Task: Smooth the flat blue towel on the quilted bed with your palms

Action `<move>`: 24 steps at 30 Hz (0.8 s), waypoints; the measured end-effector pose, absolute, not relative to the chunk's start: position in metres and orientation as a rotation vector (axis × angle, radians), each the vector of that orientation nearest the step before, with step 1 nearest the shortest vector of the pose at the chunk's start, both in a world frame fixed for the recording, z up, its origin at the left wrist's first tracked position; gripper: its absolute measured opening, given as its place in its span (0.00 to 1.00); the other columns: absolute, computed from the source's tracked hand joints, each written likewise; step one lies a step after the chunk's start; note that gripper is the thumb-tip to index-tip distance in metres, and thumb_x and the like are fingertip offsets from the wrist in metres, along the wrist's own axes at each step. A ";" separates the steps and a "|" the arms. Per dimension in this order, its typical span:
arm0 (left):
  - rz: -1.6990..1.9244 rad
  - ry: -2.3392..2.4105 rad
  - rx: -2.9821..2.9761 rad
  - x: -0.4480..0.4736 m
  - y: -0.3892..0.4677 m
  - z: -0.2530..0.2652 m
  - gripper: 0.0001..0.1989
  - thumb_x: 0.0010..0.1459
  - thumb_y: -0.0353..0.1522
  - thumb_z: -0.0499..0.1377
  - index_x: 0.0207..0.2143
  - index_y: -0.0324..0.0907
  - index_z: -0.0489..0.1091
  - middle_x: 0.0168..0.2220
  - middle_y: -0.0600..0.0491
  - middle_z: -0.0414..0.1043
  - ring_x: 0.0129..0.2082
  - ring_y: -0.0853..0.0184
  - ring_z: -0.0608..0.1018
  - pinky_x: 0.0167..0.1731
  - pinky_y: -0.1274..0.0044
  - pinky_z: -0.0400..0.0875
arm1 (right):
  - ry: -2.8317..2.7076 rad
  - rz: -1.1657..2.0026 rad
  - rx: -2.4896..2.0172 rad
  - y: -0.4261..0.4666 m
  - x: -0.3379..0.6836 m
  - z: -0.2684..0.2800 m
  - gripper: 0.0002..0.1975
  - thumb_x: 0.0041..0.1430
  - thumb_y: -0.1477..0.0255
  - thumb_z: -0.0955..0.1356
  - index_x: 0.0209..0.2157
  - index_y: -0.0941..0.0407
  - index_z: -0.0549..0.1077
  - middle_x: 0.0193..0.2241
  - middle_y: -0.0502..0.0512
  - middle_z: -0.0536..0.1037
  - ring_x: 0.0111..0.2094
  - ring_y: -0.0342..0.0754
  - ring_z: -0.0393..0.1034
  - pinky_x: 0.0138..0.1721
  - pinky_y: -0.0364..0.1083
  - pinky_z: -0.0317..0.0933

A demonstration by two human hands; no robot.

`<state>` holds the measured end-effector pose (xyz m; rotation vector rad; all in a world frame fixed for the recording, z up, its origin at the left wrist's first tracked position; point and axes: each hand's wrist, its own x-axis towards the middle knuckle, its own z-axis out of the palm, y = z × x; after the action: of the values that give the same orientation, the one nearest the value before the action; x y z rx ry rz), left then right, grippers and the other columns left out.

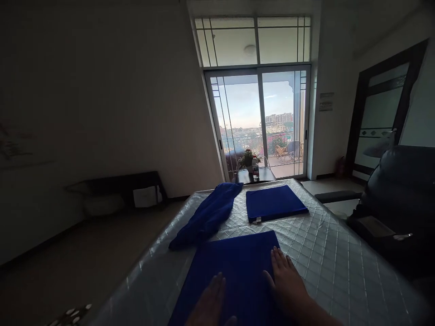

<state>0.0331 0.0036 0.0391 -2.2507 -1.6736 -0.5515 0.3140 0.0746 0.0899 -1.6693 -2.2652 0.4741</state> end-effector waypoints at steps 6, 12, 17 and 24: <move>-0.349 -1.585 -2.760 0.141 0.063 0.095 0.36 0.68 0.52 0.45 0.71 0.43 0.51 0.70 0.43 0.57 0.69 0.52 0.62 0.67 0.60 0.64 | -2.275 0.373 -1.639 0.082 0.315 0.076 0.33 0.69 0.61 0.56 0.69 0.65 0.57 0.70 0.65 0.52 0.71 0.57 0.45 0.70 0.58 0.44; -0.390 -1.729 -2.778 0.164 0.089 0.094 0.35 0.69 0.50 0.42 0.70 0.42 0.54 0.70 0.41 0.55 0.70 0.54 0.57 0.68 0.60 0.59 | -2.321 0.365 -1.595 0.086 0.317 0.071 0.31 0.67 0.68 0.55 0.68 0.63 0.58 0.70 0.63 0.54 0.71 0.58 0.45 0.70 0.60 0.46; -0.349 -1.827 -2.691 0.131 0.084 0.086 0.34 0.69 0.49 0.43 0.70 0.41 0.55 0.71 0.41 0.54 0.70 0.53 0.58 0.68 0.58 0.59 | -2.278 0.403 -1.658 0.082 0.316 0.080 0.35 0.70 0.56 0.54 0.69 0.63 0.56 0.71 0.64 0.53 0.72 0.57 0.44 0.71 0.57 0.44; -0.254 -2.071 -2.484 0.056 0.069 0.079 0.31 0.70 0.48 0.44 0.71 0.48 0.51 0.73 0.49 0.50 0.71 0.58 0.55 0.69 0.60 0.56 | -2.273 0.472 -1.705 0.077 0.315 0.088 0.37 0.69 0.54 0.53 0.71 0.63 0.51 0.72 0.61 0.48 0.72 0.55 0.40 0.72 0.56 0.40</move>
<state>0.0557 0.0688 0.0793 -2.4840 -2.0711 -0.2536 0.3154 0.0773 0.0882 -1.7052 -2.2734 0.4715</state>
